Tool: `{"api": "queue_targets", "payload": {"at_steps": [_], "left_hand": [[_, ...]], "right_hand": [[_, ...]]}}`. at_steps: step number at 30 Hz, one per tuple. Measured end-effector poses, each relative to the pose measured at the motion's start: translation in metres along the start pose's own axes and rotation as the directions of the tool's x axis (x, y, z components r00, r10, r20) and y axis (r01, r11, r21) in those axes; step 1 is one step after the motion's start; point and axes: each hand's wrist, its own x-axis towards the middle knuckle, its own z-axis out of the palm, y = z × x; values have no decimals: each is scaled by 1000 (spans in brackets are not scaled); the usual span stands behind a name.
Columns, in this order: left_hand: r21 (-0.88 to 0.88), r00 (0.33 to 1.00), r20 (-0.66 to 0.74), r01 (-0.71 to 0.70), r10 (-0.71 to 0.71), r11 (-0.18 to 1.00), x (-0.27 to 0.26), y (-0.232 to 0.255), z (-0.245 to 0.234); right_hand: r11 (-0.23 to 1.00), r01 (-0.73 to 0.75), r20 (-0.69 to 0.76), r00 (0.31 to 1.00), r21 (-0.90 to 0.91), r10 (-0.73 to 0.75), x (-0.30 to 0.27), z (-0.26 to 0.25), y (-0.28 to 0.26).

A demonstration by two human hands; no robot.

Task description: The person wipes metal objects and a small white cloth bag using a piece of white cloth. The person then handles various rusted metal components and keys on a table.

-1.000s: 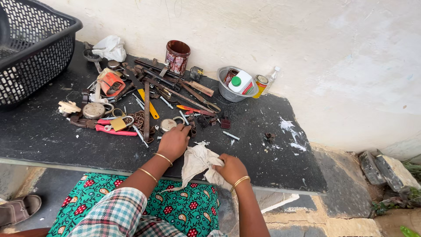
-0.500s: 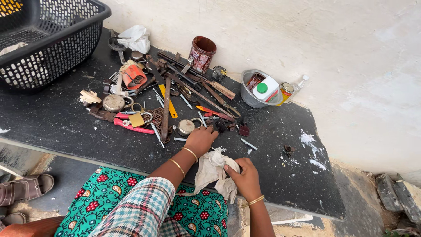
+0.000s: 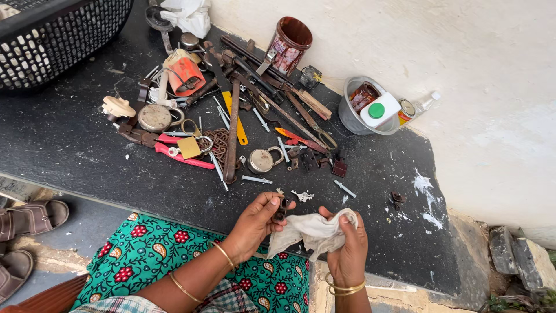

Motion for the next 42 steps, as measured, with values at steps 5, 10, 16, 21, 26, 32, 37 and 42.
{"api": "queue_targets", "payload": {"at_steps": [5,10,16,21,26,32,37,42], "left_hand": [[-218,985,-26,158,-168,963,-16,14,-2],[-234,988,79,145,-130,961,1,2,-25],[-124,996,66,69,-61,990,15,-12,-33],[164,997,70,-51,40,985,23,-5,-27],[179,996,32,-90,86,980,31,-4,-23],[-174,995,-97,4,-22,985,35,-4,-28],[-192,999,8,-43,46,980,32,-5,-39],[-99,999,-27,-37,34,994,31,-1,-34]], "right_hand": [[986,-53,-80,996,-159,40,-4,20,-6],[864,-18,-56,998,-504,-12,-12,33,11],[411,380,344,925,-829,-162,-23,32,37],[693,179,236,972,-698,-12,-8,24,44],[872,-459,72,889,170,453,0,35,25],[831,-531,289,831,164,475,-25,96,-21],[955,-209,575,764,-208,293,-63,103,-84],[705,463,758,632,-537,161,-65,99,-77]]}}
